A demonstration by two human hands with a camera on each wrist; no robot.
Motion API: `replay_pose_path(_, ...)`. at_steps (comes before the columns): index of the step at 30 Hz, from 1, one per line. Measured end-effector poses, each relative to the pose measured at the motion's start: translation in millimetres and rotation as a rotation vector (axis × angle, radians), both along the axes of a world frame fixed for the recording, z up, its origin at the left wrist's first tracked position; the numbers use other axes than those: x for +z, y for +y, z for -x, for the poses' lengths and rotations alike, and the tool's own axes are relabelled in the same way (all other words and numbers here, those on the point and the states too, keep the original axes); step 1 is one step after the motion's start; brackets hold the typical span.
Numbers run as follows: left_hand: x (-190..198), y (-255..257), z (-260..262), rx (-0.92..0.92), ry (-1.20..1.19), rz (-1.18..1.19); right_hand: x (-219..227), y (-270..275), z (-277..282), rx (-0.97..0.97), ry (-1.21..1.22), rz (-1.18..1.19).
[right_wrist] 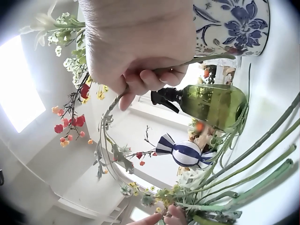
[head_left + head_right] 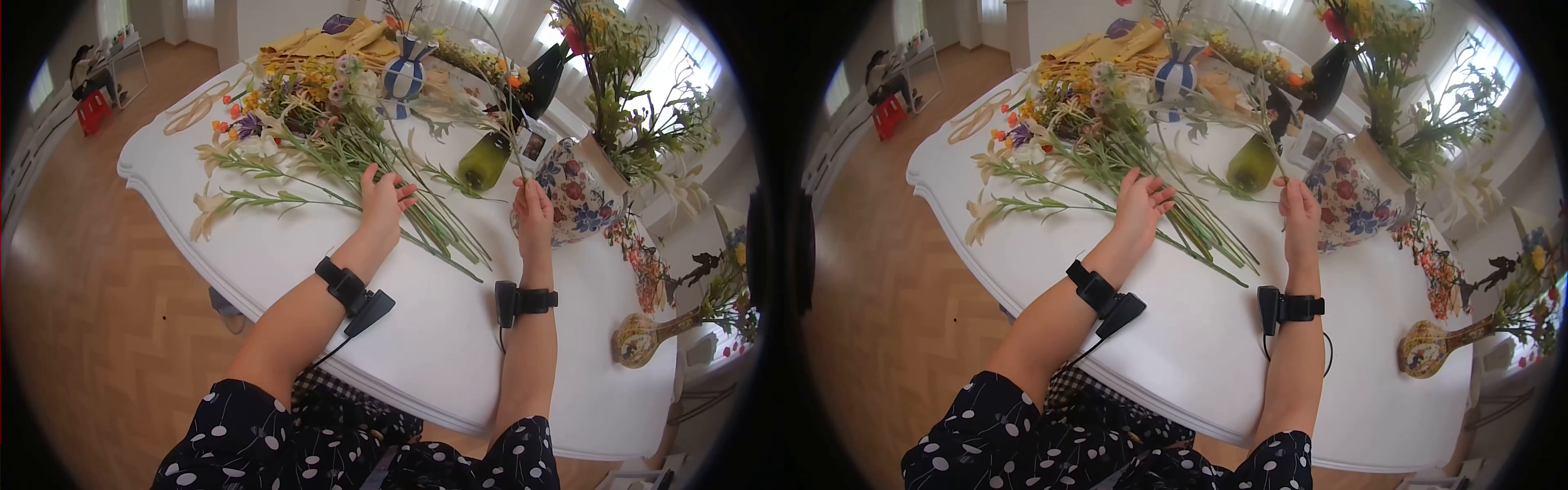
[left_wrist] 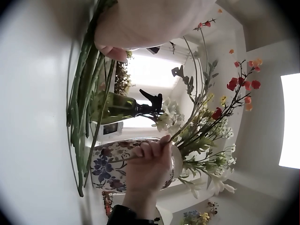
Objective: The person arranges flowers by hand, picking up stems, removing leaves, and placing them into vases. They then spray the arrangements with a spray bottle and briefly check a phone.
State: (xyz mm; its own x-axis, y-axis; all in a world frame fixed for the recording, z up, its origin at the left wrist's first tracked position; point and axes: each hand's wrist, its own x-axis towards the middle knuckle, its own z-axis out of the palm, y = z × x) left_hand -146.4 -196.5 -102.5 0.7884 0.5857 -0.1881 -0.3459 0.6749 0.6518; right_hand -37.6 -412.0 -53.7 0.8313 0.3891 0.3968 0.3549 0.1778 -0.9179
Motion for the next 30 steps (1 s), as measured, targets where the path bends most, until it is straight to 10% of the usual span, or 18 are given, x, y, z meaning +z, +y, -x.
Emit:
replay_pose_path(6, 2, -2, 1, 0.002, 0.025, -0.008, 4, -12, -7, -0.008, 0.044, -0.178)
replay_pose_path(17, 17, 0, 6, -0.175, -0.191, -0.144, -4, 1, 11, 0.144, -0.081, 0.457)
replay_pose_path(25, 42, -5, 20, 0.185, -0.314, -0.689, -7, 5, 12, 0.178, -0.06, 0.442)
replay_pose_path(30, 36, 9, 16, 0.202, -0.213, -0.512, -16, 5, 6, 0.108, -0.061, 0.426)
